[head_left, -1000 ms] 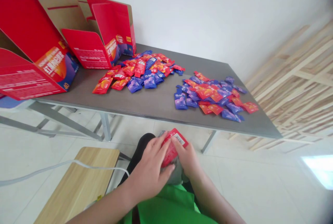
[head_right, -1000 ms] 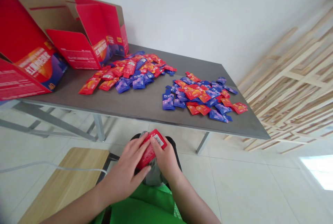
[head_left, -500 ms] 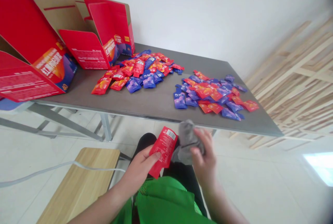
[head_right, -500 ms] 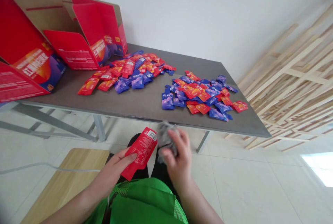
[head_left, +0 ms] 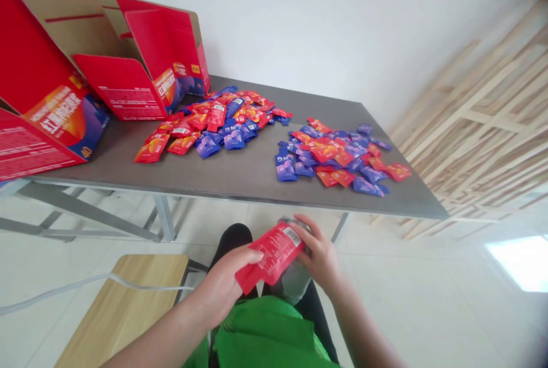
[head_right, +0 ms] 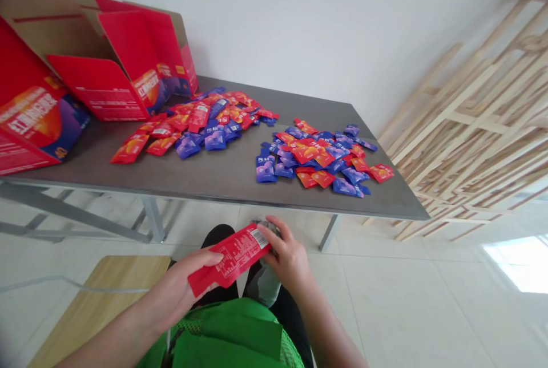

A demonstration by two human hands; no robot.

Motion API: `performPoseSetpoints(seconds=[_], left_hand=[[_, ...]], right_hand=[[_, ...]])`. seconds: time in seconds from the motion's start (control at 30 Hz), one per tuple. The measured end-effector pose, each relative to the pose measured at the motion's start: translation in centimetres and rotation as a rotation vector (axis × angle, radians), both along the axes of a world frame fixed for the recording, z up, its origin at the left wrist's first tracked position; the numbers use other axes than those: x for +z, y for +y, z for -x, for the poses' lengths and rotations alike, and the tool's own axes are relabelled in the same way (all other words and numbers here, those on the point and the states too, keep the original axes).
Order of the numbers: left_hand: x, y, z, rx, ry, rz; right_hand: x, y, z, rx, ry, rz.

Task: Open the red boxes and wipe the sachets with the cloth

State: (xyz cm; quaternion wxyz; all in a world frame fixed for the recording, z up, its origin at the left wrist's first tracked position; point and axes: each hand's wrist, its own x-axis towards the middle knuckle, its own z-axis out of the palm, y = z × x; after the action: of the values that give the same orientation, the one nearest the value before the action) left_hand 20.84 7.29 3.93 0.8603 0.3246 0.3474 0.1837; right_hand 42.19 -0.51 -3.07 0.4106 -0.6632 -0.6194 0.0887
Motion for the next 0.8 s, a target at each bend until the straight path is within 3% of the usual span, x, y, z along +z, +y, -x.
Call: performPoseSetpoints(seconds=[0.1,0.2,0.3,0.4,0.5,0.63,0.7,0.8], left_hand=[[0.1,0.7,-1.2,-0.086,-0.075,-0.006],[-0.3,1.2,-1.9,-0.035,-0.039,-0.292],[-0.7,1.2,-2.0,0.005,0.127,-0.594],[-0.8,0.7,-1.5,-0.097,0.216,-0.740],[-0.7,0.2,-0.8,-0.133,0.255,-0.819],[-1.0,-0.1,-0.3,-0.118,0.275,-0.827],[-1.0,-0.2,0.0,-0.136,0.276,-0.826],[-0.8,-0.3,1.5,-0.258,0.264,-0.828]], right_hand=[[0.7,-0.8,1.1,0.015,-0.008,-0.013],[1.4,-0.9,1.9,-0.118,0.165,0.038],[2.1,-0.4,2.2,-0.314,0.516,0.165],[3.1,1.1,1.6,-0.399,0.980,0.198],[4.7,4.5,0.0,-0.376,1.221,0.126],[6.3,9.7,-2.5,-0.266,1.283,0.120],[6.1,10.9,-2.9,-0.256,1.307,0.165],[4.6,10.3,-2.2,-0.277,1.297,0.195]])
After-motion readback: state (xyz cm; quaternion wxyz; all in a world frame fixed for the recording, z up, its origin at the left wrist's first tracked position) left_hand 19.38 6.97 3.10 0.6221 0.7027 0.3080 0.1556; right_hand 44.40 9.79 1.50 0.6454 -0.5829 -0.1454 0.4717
